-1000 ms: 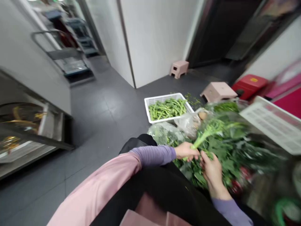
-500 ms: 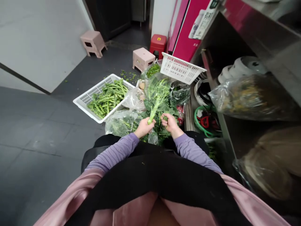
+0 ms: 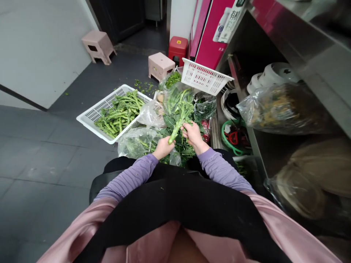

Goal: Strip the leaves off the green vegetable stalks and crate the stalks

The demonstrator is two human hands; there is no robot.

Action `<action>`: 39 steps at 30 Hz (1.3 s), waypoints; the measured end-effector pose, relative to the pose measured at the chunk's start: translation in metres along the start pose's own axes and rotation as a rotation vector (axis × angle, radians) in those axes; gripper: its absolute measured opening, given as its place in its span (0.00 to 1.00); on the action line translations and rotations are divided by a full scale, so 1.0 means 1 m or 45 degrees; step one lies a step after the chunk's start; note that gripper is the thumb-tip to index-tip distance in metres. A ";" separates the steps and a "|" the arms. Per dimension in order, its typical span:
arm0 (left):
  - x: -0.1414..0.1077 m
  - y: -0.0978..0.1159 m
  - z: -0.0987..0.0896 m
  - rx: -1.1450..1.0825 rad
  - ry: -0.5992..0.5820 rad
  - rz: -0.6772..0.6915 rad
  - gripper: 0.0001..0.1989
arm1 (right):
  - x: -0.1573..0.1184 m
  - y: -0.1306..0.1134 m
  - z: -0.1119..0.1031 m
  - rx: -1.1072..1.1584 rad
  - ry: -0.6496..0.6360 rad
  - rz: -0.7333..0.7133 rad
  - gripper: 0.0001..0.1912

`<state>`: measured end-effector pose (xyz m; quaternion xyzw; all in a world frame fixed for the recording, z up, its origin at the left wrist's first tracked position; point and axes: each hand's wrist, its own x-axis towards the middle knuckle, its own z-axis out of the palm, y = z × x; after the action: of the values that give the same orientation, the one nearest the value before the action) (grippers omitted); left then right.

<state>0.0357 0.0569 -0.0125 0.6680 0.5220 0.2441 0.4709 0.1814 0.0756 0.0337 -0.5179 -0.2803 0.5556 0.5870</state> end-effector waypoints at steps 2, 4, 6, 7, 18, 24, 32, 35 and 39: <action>-0.004 0.005 0.002 -0.447 -0.204 -0.131 0.05 | -0.005 0.013 0.002 0.154 -0.017 0.124 0.07; -0.006 0.010 0.000 -0.821 -0.284 -0.211 0.06 | -0.012 0.026 0.002 0.187 -0.029 0.197 0.08; -0.004 0.012 -0.005 -0.975 -0.200 -0.223 0.08 | -0.018 0.033 -0.001 0.166 -0.056 0.179 0.12; -0.002 0.013 -0.008 -0.983 -0.144 -0.217 0.09 | -0.020 0.034 -0.004 0.159 -0.082 0.165 0.13; 0.001 0.011 -0.004 -0.792 -0.141 -0.157 0.14 | -0.029 0.032 -0.019 0.164 -0.296 0.245 0.20; 0.001 0.011 -0.005 -0.676 -0.111 -0.083 0.13 | -0.035 0.027 -0.010 0.025 -0.271 0.222 0.20; 0.002 0.011 -0.007 -0.592 -0.199 -0.074 0.10 | -0.030 0.039 -0.011 -0.391 -0.075 0.103 0.19; 0.006 0.005 0.000 -0.591 -0.099 -0.179 0.08 | -0.039 0.047 -0.012 -0.726 -0.105 -0.367 0.13; 0.009 -0.004 0.007 -0.652 0.011 -0.370 0.06 | -0.036 0.038 -0.013 -0.650 -0.151 -0.500 0.12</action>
<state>0.0423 0.0629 -0.0201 0.4445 0.5355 0.3007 0.6520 0.1710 0.0318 0.0039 -0.5513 -0.5388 0.3727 0.5166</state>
